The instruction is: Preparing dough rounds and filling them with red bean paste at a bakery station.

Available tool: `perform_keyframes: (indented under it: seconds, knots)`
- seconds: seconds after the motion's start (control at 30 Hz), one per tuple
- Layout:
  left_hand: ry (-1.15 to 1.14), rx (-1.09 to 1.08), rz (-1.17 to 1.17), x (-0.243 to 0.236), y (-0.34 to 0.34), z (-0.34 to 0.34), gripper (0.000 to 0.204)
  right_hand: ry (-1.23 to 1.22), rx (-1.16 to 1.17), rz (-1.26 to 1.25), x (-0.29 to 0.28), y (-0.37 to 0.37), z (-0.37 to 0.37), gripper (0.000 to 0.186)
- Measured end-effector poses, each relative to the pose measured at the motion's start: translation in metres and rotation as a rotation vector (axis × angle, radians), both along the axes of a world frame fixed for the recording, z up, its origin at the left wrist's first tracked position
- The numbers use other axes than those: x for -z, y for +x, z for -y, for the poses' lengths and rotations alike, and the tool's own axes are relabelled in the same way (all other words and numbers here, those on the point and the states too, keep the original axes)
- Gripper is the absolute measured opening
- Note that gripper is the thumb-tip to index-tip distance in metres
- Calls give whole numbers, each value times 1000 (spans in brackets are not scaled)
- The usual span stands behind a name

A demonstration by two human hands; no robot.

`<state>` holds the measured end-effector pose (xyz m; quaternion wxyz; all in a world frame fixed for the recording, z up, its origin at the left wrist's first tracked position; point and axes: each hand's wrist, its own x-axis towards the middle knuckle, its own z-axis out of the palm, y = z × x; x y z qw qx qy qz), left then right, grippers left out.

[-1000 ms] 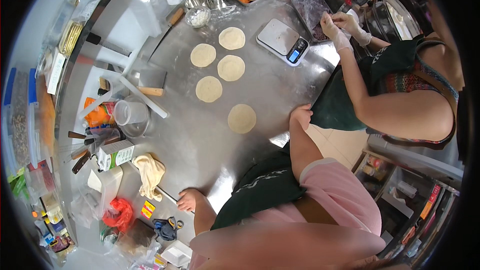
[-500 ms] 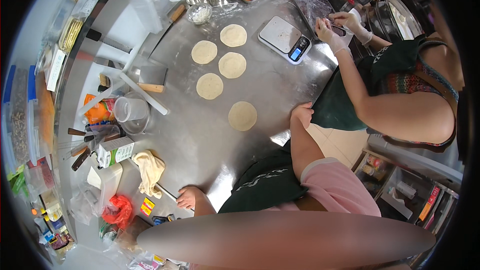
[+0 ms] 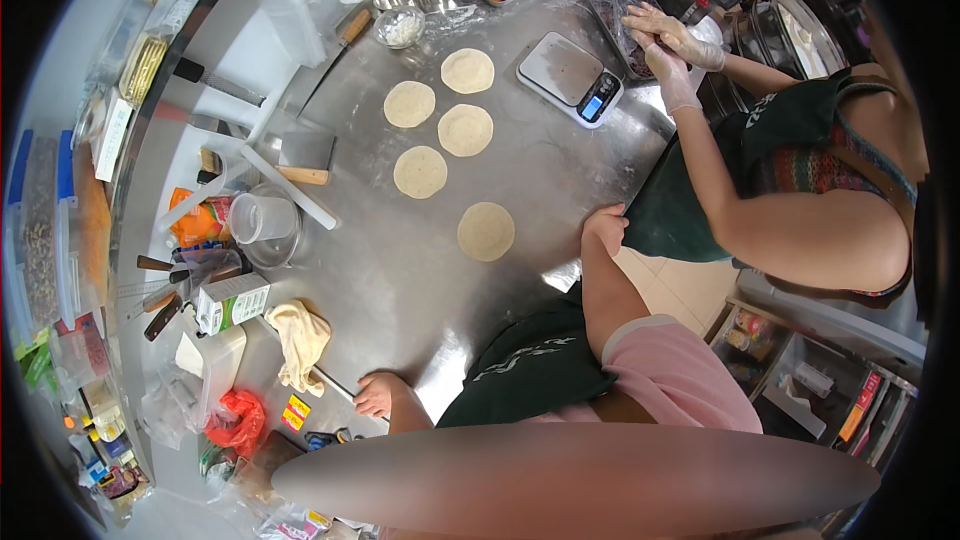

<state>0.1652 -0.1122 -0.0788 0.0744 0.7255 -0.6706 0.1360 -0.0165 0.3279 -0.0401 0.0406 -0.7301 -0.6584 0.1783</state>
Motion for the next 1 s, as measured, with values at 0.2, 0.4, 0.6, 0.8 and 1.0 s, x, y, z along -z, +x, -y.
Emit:
perform_keyframes:
  seconds: [0.2,0.4,0.6,0.8,1.0]
  knots:
    - [-1,8,-5,-3,-2,-2,53,9,4,10,5,0,-3,56]
    - [-4,15,-9,-6,-4,-4,53,19,-1,14,4,0,-2,56]
    - [-7,19,-11,-3,-4,-3,52,29,-3,16,3,0,-1,55]
    - [-9,23,-12,-3,-3,-3,52,28,2,21,2,-1,-1,55]
    - [-10,27,-17,1,-1,-1,52,23,6,20,3,-1,-2,56]
